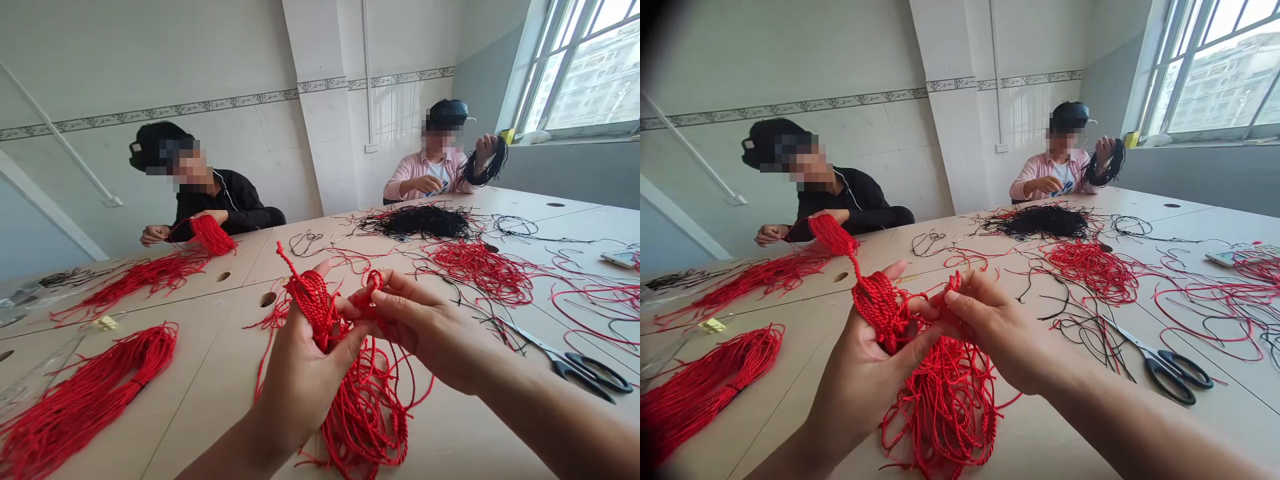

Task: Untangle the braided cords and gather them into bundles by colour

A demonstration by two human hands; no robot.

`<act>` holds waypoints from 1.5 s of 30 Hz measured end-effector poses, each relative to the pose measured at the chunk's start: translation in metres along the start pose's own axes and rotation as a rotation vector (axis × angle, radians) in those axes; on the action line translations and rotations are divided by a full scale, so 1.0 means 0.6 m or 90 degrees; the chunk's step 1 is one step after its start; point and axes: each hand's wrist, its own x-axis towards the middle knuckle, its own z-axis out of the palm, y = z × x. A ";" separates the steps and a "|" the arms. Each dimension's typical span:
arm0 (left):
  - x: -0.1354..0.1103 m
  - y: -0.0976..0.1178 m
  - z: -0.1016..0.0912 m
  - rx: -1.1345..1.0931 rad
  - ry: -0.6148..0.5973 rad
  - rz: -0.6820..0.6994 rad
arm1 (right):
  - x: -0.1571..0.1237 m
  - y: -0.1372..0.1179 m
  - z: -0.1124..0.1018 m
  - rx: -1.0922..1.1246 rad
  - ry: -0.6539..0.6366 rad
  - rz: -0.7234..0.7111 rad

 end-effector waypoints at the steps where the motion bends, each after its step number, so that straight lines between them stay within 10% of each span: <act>1: 0.000 0.000 0.000 -0.005 -0.001 -0.007 | 0.000 0.002 -0.001 -0.004 -0.003 0.005; 19: -0.004 -0.033 0.009 0.072 0.026 0.088 | 0.001 0.023 -0.003 -0.130 -0.042 -0.027; 25: 0.002 -0.008 -0.003 0.057 0.074 0.113 | 0.024 -0.011 -0.025 -0.272 0.146 -0.114; 31: 0.008 0.013 -0.012 -0.016 0.111 0.118 | 0.030 -0.027 -0.035 -0.103 0.128 0.025; 38: 0.009 0.003 -0.005 -0.152 -0.015 -0.010 | 0.016 0.009 -0.019 0.040 -0.105 0.194; 45: 0.034 0.035 -0.032 -0.458 -0.045 -0.380 | 0.034 -0.042 -0.027 0.306 0.243 -0.061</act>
